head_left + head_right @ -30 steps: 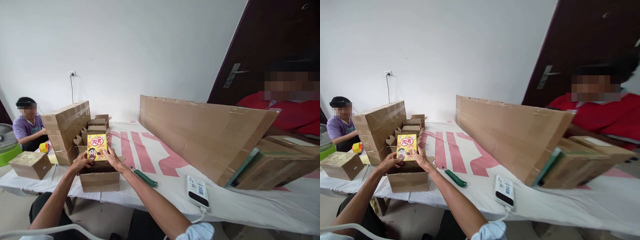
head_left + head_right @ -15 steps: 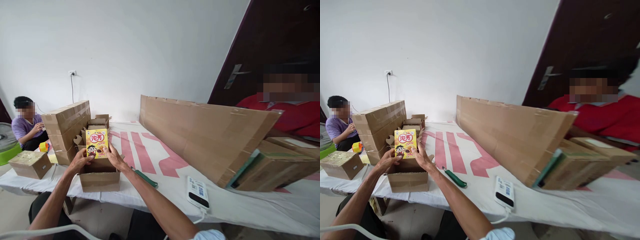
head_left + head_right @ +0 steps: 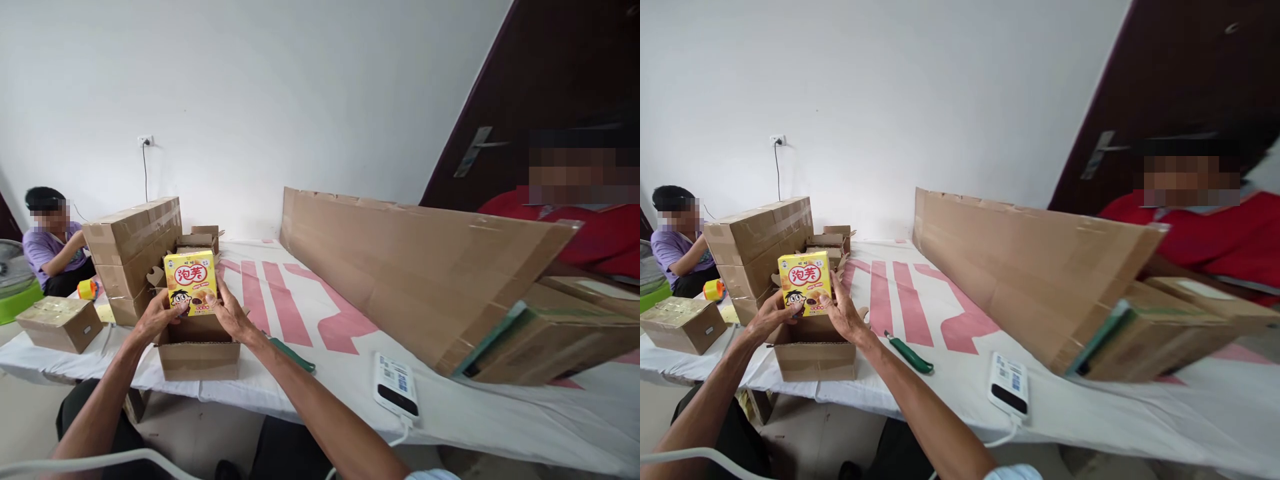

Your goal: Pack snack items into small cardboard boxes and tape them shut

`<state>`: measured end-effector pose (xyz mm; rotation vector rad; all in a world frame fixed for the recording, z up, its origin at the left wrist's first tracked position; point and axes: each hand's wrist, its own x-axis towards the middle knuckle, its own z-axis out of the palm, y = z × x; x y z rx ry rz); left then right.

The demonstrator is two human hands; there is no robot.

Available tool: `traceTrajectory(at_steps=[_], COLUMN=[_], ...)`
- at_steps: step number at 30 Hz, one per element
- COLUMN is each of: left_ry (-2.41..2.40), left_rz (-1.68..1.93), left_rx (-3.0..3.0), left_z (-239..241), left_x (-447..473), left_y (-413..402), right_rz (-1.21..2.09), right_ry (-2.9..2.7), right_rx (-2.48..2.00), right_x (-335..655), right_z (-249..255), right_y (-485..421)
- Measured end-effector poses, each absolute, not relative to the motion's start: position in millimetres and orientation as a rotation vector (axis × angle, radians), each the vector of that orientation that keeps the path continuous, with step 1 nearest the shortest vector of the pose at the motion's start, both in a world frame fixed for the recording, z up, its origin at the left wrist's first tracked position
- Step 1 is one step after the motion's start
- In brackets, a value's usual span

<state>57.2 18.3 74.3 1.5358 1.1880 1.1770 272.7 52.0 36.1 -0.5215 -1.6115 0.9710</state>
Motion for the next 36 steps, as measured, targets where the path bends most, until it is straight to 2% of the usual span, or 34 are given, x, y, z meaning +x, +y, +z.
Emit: traceTrajectory(at_steps=[4, 9, 12, 15, 22, 30, 36], left_ry=[1.138, 1.139, 1.166, 1.195, 1.299, 1.605, 1.794], left_rz=[1.326, 1.556, 1.618, 1.655, 1.674, 1.333, 0.793], left_rx=[1.535, 1.444, 1.431, 1.42, 1.434, 1.758, 2.121], left_z=[91, 104, 105, 105, 116, 101, 70], left_x=[54, 29, 12, 3, 1, -32, -52], left_y=[13, 14, 15, 16, 16, 38, 69], right_rz=[0.747, 0.24, 0.364, 0.528, 0.609, 0.659, 0.641], right_ry=[-1.81, -2.208, -2.376, -2.441, -2.337, -2.225, -2.147], right_rx=[-0.631, -1.21, -1.416, -1.321, -1.23, -1.193, -1.088], right_x=[288, 326, 343, 349, 350, 376, 386], right_z=[43, 37, 23, 10, 6, 4, -5], right_y=[53, 60, 64, 64, 52, 38, 38])
